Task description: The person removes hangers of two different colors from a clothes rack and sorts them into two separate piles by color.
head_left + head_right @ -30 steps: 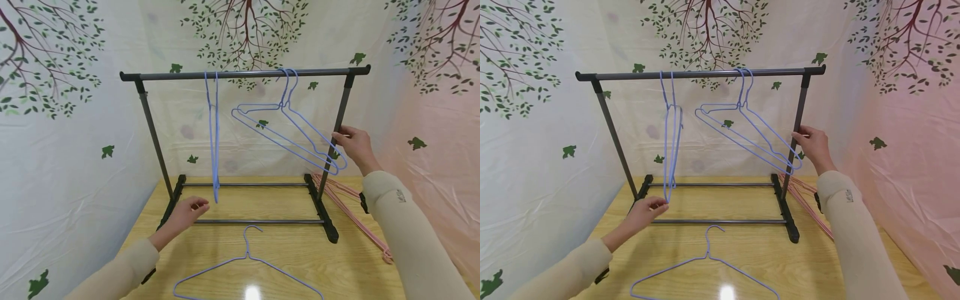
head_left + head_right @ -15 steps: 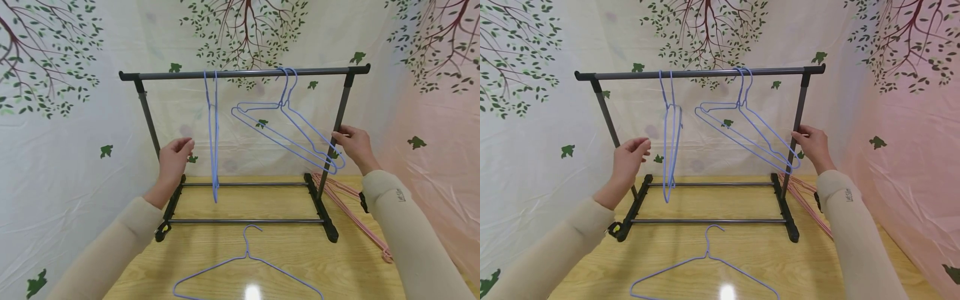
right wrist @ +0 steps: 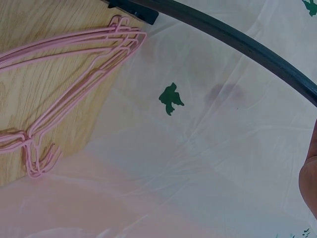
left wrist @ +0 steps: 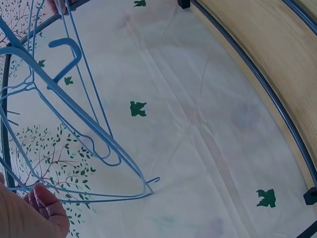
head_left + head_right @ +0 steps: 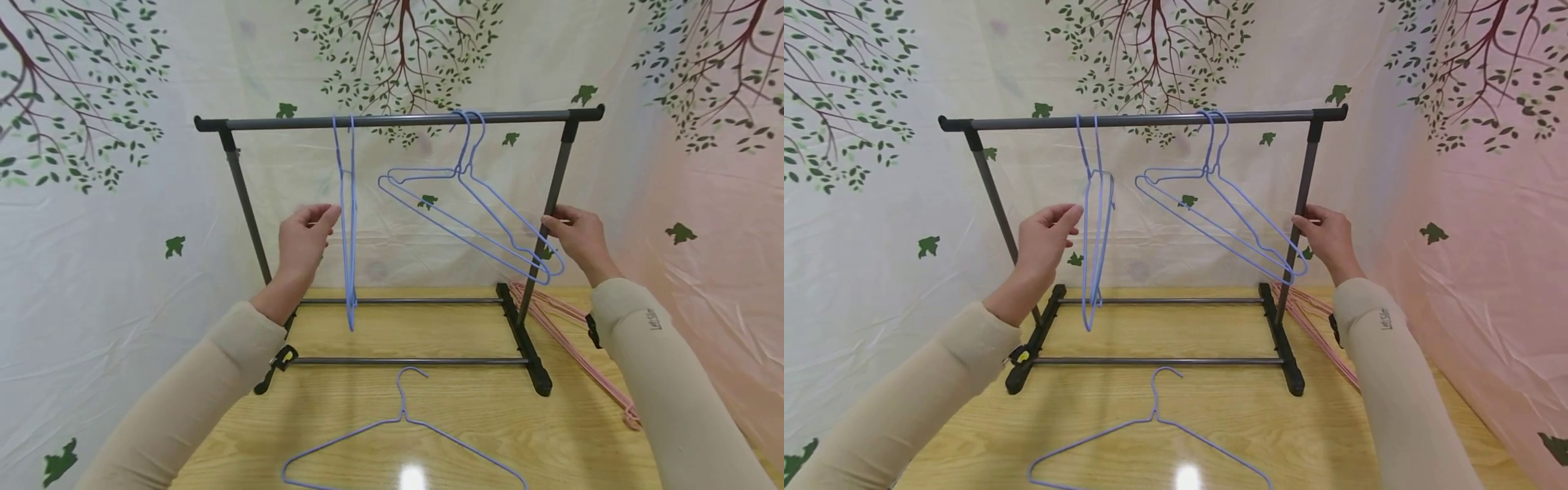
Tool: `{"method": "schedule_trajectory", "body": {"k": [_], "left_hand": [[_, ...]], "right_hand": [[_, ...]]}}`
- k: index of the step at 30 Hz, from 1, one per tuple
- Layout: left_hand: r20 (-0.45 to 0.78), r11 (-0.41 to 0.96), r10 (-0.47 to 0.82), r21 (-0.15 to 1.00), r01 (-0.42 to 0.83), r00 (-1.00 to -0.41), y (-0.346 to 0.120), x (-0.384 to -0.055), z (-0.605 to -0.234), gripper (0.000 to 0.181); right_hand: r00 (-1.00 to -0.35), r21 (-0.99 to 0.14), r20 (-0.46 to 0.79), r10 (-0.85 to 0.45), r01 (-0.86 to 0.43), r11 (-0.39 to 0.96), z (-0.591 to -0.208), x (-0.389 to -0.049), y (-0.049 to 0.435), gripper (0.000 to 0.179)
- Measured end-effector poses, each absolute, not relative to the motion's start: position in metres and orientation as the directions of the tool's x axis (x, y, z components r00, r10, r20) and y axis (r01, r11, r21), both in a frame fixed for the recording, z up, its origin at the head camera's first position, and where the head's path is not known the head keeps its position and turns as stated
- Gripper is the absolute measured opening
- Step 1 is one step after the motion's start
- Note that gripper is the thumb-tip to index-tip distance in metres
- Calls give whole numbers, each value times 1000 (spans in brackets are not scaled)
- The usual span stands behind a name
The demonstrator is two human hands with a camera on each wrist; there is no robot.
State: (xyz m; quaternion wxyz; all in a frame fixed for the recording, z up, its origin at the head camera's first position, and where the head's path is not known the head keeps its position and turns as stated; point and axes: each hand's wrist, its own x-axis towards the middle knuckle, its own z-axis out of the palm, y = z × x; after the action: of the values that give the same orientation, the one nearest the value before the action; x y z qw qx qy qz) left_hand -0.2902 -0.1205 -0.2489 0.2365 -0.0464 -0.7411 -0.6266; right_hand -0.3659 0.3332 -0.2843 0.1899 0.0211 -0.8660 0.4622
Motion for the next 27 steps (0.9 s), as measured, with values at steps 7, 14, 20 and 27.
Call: {"method": "schedule_trajectory", "body": {"k": [7, 14, 20, 27], "left_hand": [[394, 181, -206, 915, 361, -896, -116, -290, -249, 39], [381, 157, -183, 921, 356, -906, -114, -291, -250, 38], [377, 143, -172, 924, 355, -910, -110, -290, -250, 35], [373, 123, -170, 927, 356, -912, -109, -290, -249, 33]], "right_hand": [[-927, -791, 349, 139, -211, 575, -284, -366, 333, 54], [-929, -794, 344, 136, -211, 571, -286, -367, 333, 55], [-924, -789, 360, 131, -226, 572, -286, -367, 332, 53], [-925, -783, 359, 128, -224, 581, -286, -366, 333, 56]]}}
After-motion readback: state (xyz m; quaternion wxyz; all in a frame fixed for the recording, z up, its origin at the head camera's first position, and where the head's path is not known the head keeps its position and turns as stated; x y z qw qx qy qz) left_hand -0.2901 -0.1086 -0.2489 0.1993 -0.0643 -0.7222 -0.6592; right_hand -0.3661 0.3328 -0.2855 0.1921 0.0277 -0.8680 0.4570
